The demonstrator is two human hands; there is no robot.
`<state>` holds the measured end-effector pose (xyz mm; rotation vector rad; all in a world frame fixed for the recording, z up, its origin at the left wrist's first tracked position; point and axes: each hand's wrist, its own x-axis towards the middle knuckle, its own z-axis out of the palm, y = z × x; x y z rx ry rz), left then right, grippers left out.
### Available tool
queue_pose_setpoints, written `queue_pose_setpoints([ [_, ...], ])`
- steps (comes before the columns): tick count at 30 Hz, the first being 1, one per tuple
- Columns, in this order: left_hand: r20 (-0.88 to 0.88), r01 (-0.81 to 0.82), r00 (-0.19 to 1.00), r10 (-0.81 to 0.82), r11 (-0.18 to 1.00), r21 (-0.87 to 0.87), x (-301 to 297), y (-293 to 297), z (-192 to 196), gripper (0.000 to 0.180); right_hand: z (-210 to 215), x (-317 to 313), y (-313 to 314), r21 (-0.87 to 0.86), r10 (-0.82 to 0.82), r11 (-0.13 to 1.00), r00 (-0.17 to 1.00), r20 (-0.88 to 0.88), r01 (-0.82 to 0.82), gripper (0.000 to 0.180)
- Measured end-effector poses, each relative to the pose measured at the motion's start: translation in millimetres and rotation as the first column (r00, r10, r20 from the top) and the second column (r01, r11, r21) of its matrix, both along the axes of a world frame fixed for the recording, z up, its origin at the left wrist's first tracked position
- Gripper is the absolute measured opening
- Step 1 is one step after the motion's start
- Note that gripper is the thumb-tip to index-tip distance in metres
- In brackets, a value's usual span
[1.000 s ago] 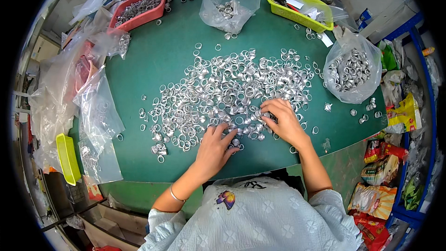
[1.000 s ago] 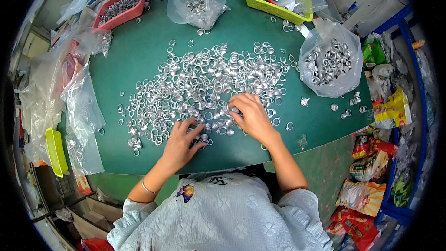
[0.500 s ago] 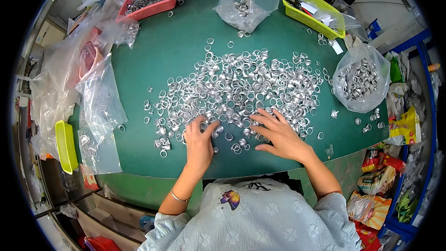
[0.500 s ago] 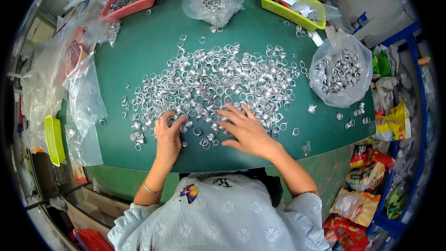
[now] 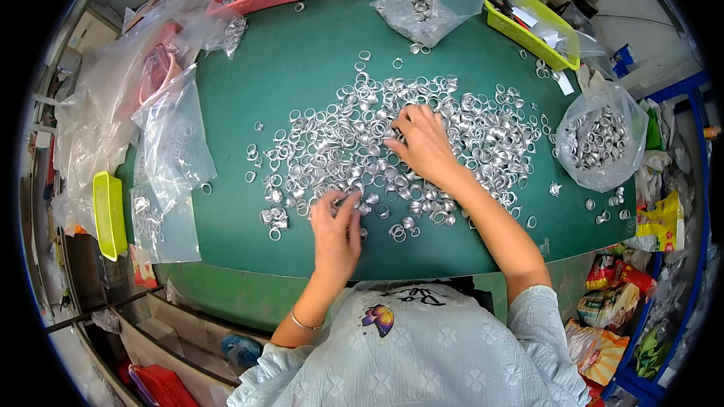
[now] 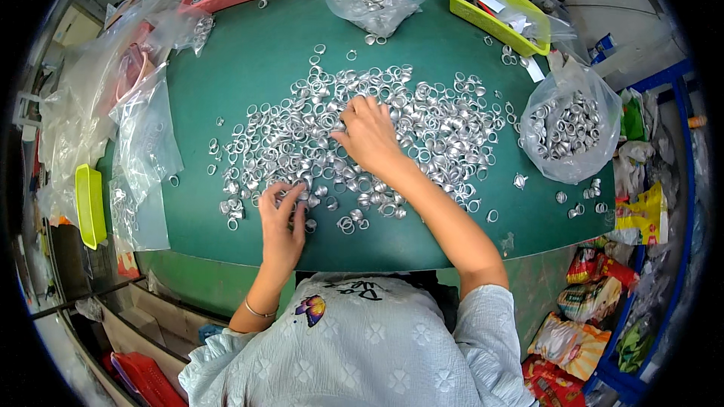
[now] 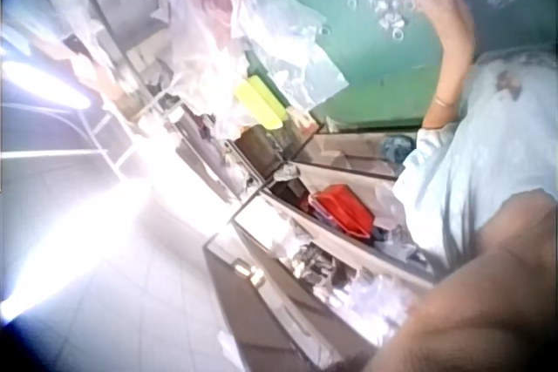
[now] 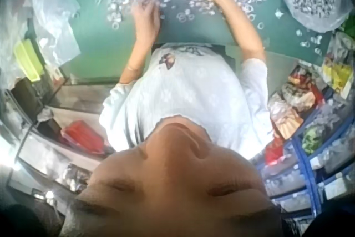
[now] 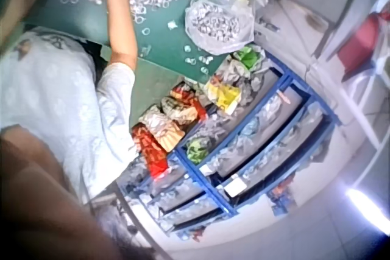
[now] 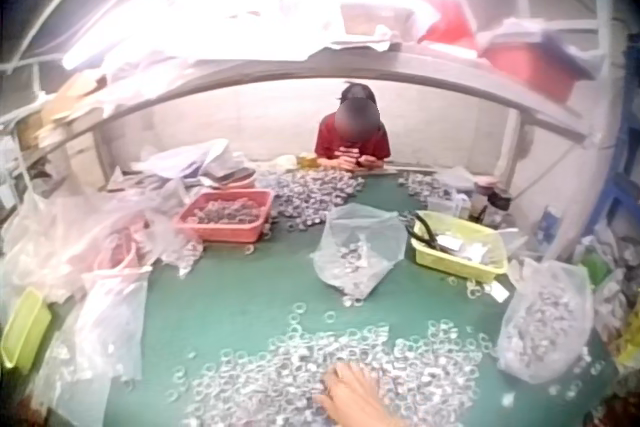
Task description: The person sorts metal ring components by hand, picking them from a large pile on a table and placing them into a plastic bag.
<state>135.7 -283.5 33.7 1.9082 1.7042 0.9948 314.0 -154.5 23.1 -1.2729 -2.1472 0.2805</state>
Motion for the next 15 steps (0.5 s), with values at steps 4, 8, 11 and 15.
queue_pose_setpoints([
  [4,-0.009,0.004,1.000,-0.004,1.000,-0.018,1,-10,3,0.037,-4,-5,-5,0.008,0.007,1.000,0.998,0.063,-0.007,0.017],
  [8,-0.058,0.007,0.998,-0.013,0.995,-0.097,-11,-17,0,0.037,-5,10,-22,0.004,0.021,1.000,1.000,-0.004,-0.021,0.012],
  [11,-0.086,-0.029,0.996,0.021,0.996,-0.086,-18,-19,-9,0.038,6,25,-30,0.038,-0.048,0.998,0.995,-0.082,0.052,0.012],
  [15,-0.057,-0.051,0.997,0.046,0.994,-0.098,-22,-21,-12,0.038,12,48,-42,-0.016,-0.193,0.981,0.981,0.035,0.194,0.021],
])
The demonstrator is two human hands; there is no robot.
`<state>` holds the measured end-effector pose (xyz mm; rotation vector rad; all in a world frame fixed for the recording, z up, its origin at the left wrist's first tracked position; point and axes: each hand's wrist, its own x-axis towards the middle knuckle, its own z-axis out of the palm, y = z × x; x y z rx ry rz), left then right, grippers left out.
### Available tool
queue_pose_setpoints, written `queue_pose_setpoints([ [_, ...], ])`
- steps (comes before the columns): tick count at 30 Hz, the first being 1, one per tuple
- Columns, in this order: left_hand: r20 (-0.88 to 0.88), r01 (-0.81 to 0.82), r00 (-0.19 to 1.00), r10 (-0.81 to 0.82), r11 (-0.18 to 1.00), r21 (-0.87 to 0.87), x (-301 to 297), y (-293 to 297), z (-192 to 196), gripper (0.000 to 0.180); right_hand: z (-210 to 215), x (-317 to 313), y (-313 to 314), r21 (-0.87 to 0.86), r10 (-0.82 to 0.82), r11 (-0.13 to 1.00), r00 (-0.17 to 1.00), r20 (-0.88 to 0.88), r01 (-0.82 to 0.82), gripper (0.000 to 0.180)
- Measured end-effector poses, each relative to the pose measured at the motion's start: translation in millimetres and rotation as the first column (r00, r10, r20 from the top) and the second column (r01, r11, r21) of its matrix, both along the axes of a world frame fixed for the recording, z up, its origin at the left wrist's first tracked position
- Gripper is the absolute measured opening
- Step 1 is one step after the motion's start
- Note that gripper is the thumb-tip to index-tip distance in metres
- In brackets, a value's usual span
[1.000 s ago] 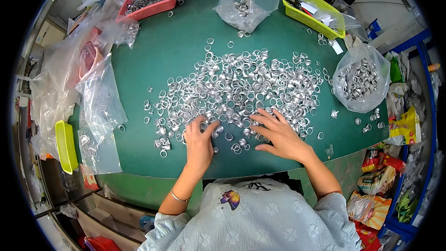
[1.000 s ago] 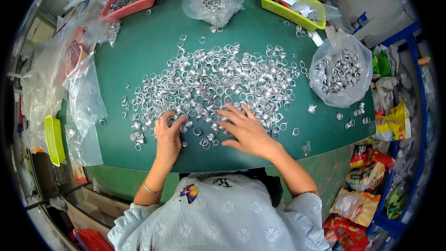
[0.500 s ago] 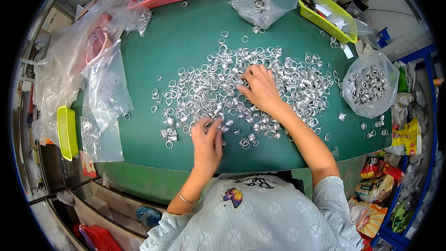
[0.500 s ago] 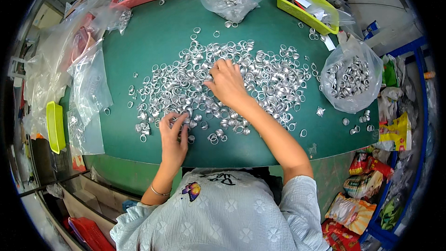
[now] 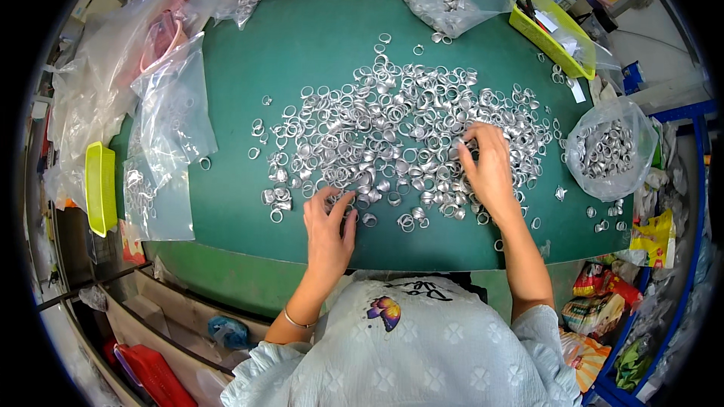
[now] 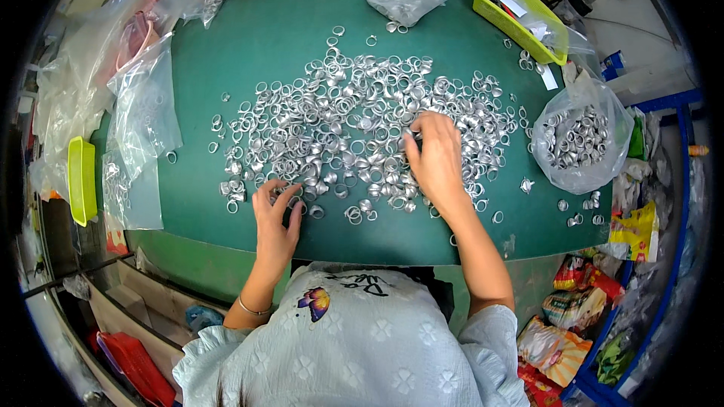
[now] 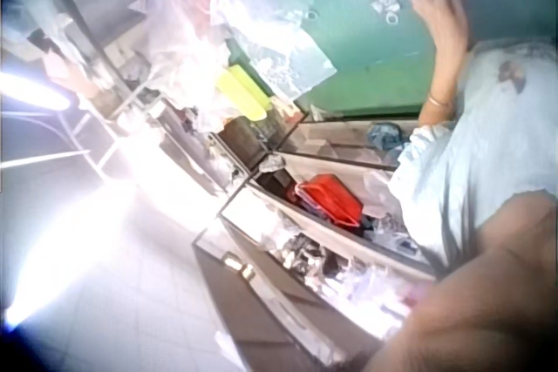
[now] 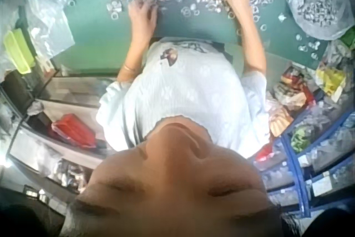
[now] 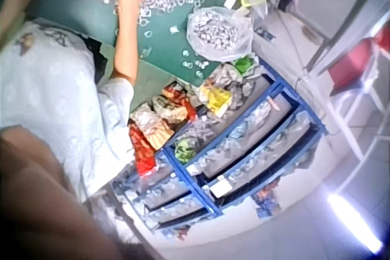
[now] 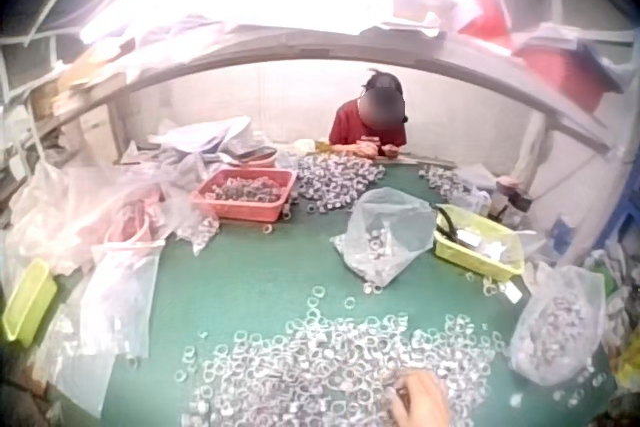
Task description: The person sorts metal ring components by hand, picking them from a large pile on a table and placing them into a plastic bag.
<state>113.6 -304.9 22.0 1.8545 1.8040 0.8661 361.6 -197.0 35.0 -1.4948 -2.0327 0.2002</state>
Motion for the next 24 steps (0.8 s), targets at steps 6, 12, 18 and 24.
queue_pose_setpoints([
  [6,-0.058,0.073,0.996,-0.072,0.997,-0.002,12,-4,5,0.044,21,-23,-35,-0.184,0.342,0.928,0.937,0.074,-0.325,0.055],
  [12,-0.052,-0.050,0.997,0.052,0.998,0.033,-7,0,-9,0.034,-5,12,-48,-0.202,0.210,0.969,0.910,0.358,-0.145,0.043],
  [18,-0.051,-0.120,0.991,0.125,0.989,0.090,-15,-1,-10,0.029,-1,42,-44,-0.055,0.003,0.998,0.893,0.450,0.024,0.039],
  [24,-0.042,-0.150,0.987,0.158,0.978,0.144,-4,-2,-5,0.030,-7,81,-53,-0.041,-0.219,0.973,0.968,0.121,0.226,0.037],
])
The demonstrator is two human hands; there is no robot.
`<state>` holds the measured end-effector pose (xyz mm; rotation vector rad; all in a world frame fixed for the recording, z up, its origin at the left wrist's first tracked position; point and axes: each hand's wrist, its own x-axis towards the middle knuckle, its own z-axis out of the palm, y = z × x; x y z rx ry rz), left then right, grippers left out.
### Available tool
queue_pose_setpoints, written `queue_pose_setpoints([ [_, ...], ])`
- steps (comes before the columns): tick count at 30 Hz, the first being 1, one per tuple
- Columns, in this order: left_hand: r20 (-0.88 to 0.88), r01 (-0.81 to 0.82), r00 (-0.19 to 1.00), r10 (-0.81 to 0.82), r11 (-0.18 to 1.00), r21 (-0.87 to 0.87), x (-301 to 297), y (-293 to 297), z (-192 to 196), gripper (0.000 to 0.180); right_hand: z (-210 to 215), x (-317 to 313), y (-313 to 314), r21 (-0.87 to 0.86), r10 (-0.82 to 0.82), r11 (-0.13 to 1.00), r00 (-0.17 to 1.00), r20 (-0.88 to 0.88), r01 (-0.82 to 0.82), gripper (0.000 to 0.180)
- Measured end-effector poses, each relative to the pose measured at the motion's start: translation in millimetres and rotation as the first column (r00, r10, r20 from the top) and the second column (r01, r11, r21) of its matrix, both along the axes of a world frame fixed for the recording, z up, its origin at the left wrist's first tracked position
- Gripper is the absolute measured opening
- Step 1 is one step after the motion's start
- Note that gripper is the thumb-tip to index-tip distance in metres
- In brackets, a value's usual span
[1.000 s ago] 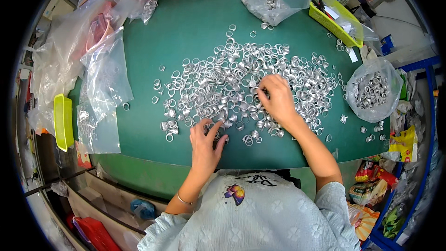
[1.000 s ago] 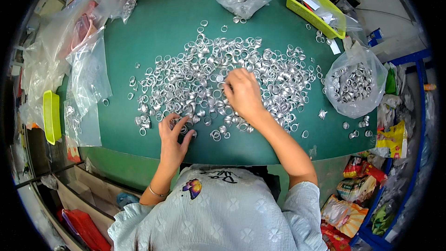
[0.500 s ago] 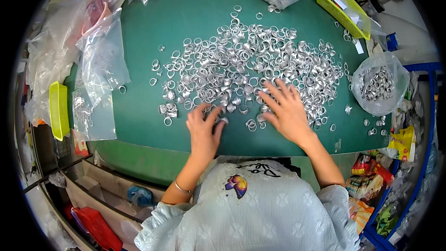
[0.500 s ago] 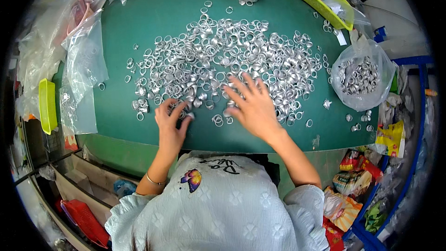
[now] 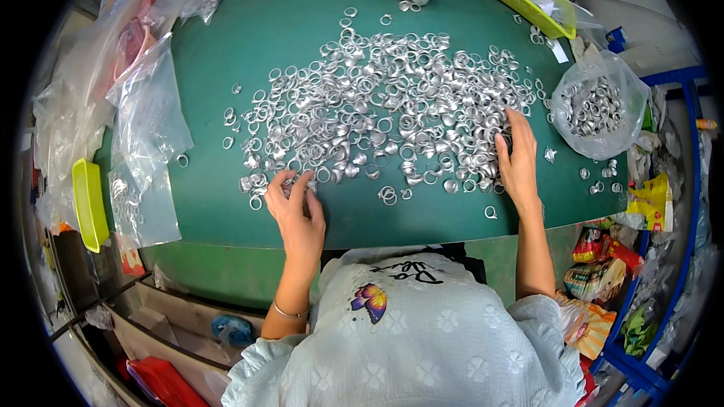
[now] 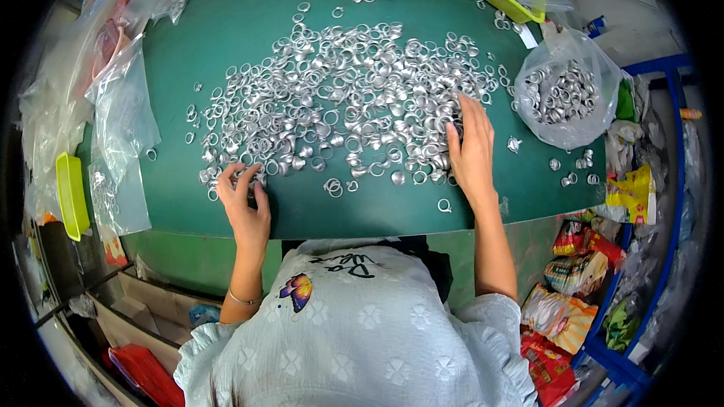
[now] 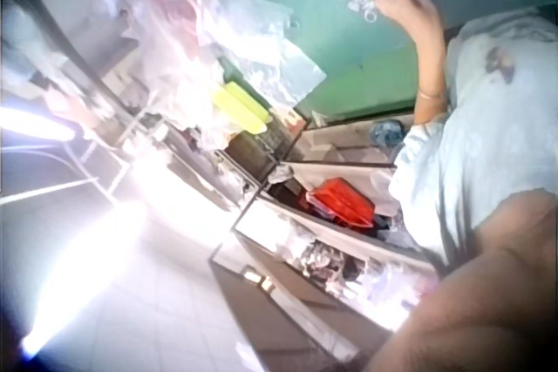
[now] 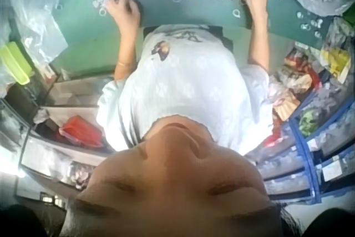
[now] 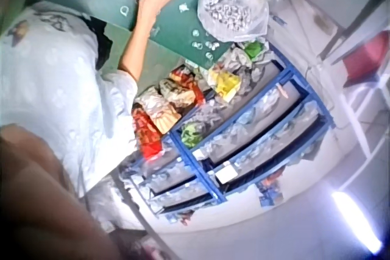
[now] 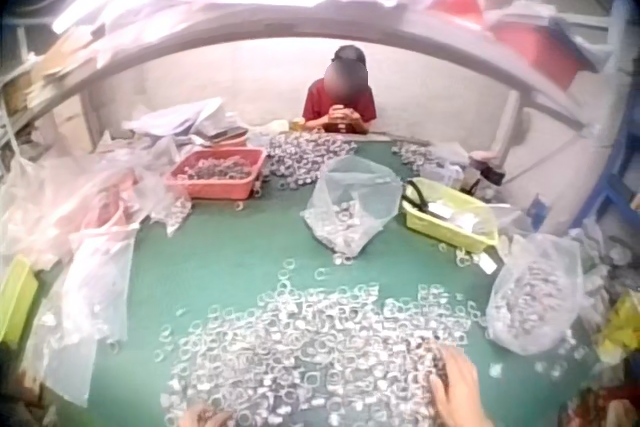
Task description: The person sorts metal ring components by hand, picking them from a large pile on a table and placing them into a plastic bag.
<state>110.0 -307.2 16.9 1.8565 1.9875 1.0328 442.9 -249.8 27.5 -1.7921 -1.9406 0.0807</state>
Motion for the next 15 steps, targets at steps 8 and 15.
queue_pose_setpoints([
  [8,0.067,0.195,0.978,-0.196,0.981,0.020,31,-7,11,0.033,2,7,-36,-0.018,-0.090,0.996,0.976,-0.197,0.088,0.029],
  [15,0.054,0.298,0.954,-0.295,0.954,-0.045,51,-10,8,0.033,-5,0,-50,0.027,-0.204,0.978,0.972,-0.113,0.208,0.039],
])
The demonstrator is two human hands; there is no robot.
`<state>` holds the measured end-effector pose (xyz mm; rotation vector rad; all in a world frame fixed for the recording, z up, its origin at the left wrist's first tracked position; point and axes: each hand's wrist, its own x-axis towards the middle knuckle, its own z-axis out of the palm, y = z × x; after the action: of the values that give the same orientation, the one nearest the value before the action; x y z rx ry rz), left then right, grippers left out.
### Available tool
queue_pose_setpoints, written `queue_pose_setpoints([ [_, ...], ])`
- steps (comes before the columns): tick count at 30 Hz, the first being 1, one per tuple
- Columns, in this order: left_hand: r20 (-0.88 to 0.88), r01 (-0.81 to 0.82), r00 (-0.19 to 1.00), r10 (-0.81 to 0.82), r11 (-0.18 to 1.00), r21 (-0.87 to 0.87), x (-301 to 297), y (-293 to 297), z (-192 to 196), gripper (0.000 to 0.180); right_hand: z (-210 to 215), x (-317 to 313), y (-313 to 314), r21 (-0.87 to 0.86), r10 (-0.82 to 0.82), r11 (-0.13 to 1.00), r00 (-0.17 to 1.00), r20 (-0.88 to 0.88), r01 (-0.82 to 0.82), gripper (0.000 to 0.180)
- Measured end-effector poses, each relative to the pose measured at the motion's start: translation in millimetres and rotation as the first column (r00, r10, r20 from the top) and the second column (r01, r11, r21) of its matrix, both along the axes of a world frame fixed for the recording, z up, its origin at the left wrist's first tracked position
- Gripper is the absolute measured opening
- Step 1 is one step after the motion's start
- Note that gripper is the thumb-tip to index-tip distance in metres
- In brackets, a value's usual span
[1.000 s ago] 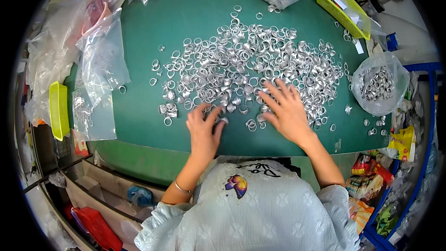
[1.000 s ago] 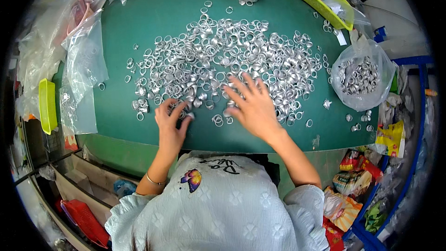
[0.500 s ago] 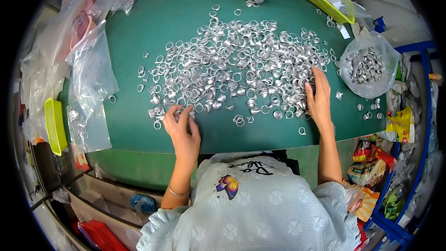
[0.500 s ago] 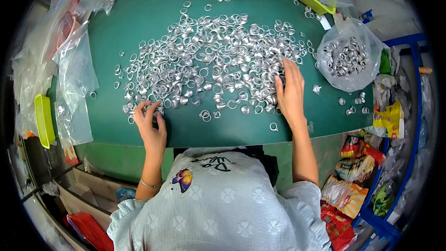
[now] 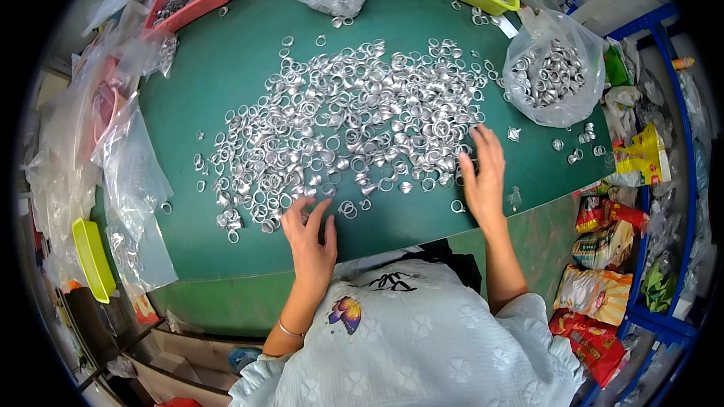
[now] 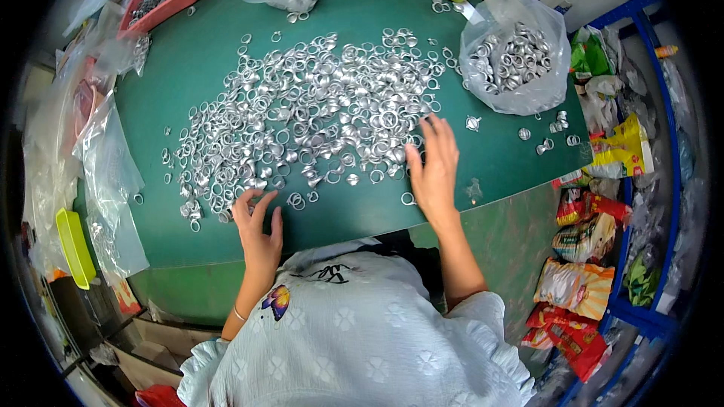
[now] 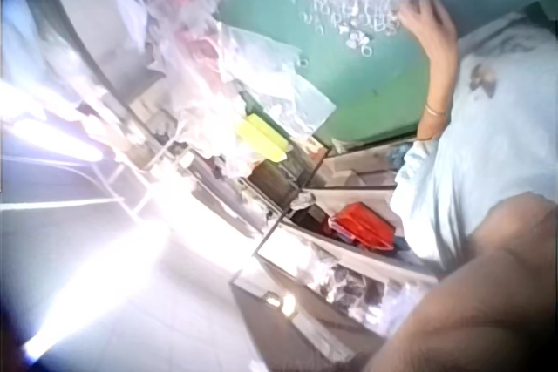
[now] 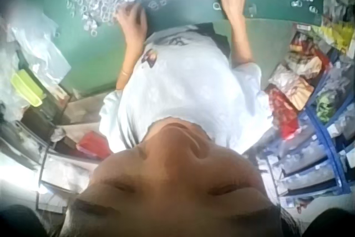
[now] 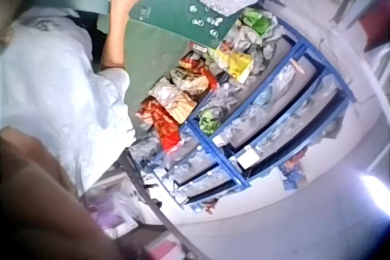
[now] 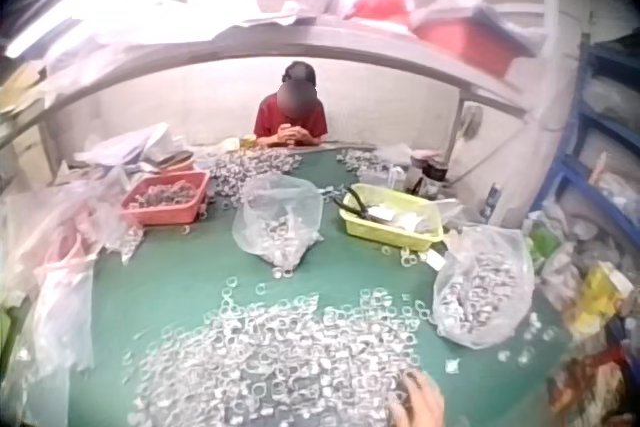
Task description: The person sorts metal ring components by hand, picking them from a large pile on a table and placing them into a plastic bag.
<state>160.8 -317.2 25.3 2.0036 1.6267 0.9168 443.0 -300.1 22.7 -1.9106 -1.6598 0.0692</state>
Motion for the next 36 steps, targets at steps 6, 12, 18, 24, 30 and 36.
queue_pose_setpoints([
  [6,-0.014,-0.010,1.000,0.010,1.000,-0.003,5,-2,2,0.032,-5,-54,-15,-0.210,0.209,0.960,0.973,0.100,-0.184,0.069],
  [12,-0.044,0.014,0.999,-0.014,1.000,0.003,11,-3,4,0.032,-6,-81,-8,-0.095,0.380,0.922,0.925,0.026,-0.376,0.065],
  [18,-0.051,0.001,0.999,-0.003,0.999,-0.043,16,-6,6,0.030,-4,-108,6,-0.063,0.563,0.823,0.826,-0.029,-0.564,0.059],
  [24,-0.069,-0.016,0.997,0.016,1.000,-0.008,11,-8,4,0.029,-3,-99,2,0.224,0.693,0.721,0.686,-0.220,-0.656,0.021],
  [30,-0.030,-0.029,0.999,0.028,0.998,-0.047,8,-11,4,0.030,3,-32,18,0.259,0.172,0.962,0.933,-0.317,-0.089,0.010],
  [36,-0.006,0.050,0.999,-0.050,0.999,-0.019,19,-5,6,0.032,9,-35,21,0.135,0.323,0.944,0.929,-0.178,-0.302,0.017],
])
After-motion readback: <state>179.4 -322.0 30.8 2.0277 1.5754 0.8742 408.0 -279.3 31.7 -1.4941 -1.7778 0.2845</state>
